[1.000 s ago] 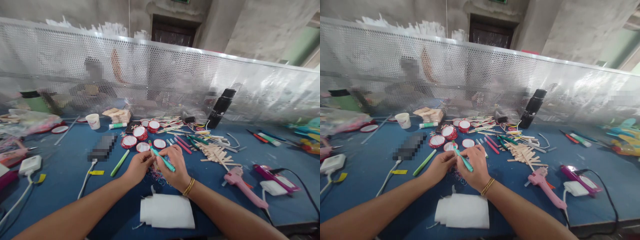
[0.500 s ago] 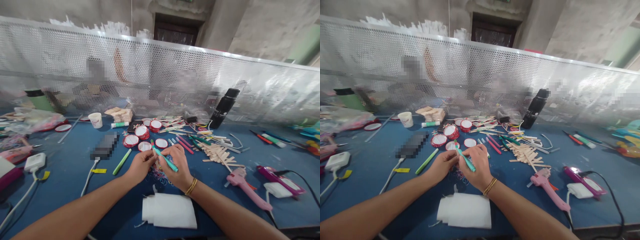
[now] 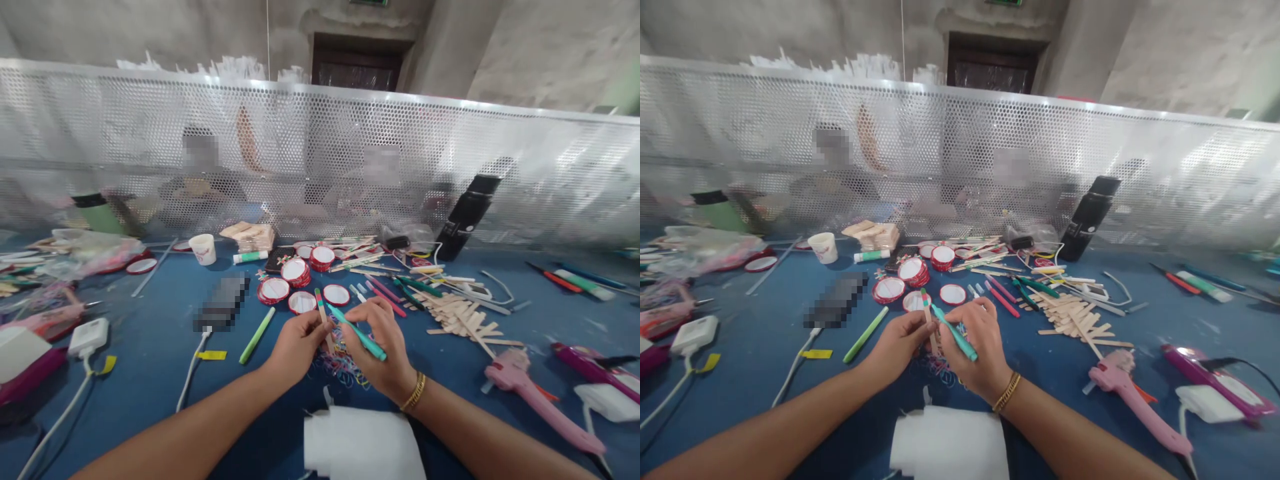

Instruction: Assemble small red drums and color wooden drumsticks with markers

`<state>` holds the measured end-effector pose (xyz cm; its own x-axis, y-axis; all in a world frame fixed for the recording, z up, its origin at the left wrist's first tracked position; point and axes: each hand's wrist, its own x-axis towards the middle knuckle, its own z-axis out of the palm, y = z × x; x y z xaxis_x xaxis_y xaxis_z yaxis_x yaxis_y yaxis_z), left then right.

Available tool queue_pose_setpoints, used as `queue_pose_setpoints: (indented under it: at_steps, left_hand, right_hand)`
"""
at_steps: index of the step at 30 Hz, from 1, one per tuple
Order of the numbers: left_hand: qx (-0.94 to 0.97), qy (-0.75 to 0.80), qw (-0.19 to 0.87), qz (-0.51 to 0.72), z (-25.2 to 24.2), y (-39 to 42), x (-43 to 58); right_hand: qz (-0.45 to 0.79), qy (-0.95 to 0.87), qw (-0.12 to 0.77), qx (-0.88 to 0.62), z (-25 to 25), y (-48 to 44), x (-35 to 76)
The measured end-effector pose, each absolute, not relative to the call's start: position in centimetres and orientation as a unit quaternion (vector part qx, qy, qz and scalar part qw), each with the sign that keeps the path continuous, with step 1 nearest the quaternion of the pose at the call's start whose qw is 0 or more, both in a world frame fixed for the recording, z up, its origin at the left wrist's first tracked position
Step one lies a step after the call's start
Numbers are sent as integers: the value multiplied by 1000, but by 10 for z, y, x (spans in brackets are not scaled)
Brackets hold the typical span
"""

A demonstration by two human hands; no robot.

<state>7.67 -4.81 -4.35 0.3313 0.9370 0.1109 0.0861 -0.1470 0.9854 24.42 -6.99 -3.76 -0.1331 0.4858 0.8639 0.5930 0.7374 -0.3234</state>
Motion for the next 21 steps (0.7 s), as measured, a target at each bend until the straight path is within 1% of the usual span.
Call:
queue_pose_setpoints:
  at_steps: [8, 21]
  left_hand:
    - [616, 374, 547, 426, -51, -46, 76]
    - [637, 359, 545, 410, -52, -46, 79]
  right_hand:
    - [-27, -758, 545, -357, -38, -70, 244]
    - [-30, -779, 522, -347, -32, -69, 247]
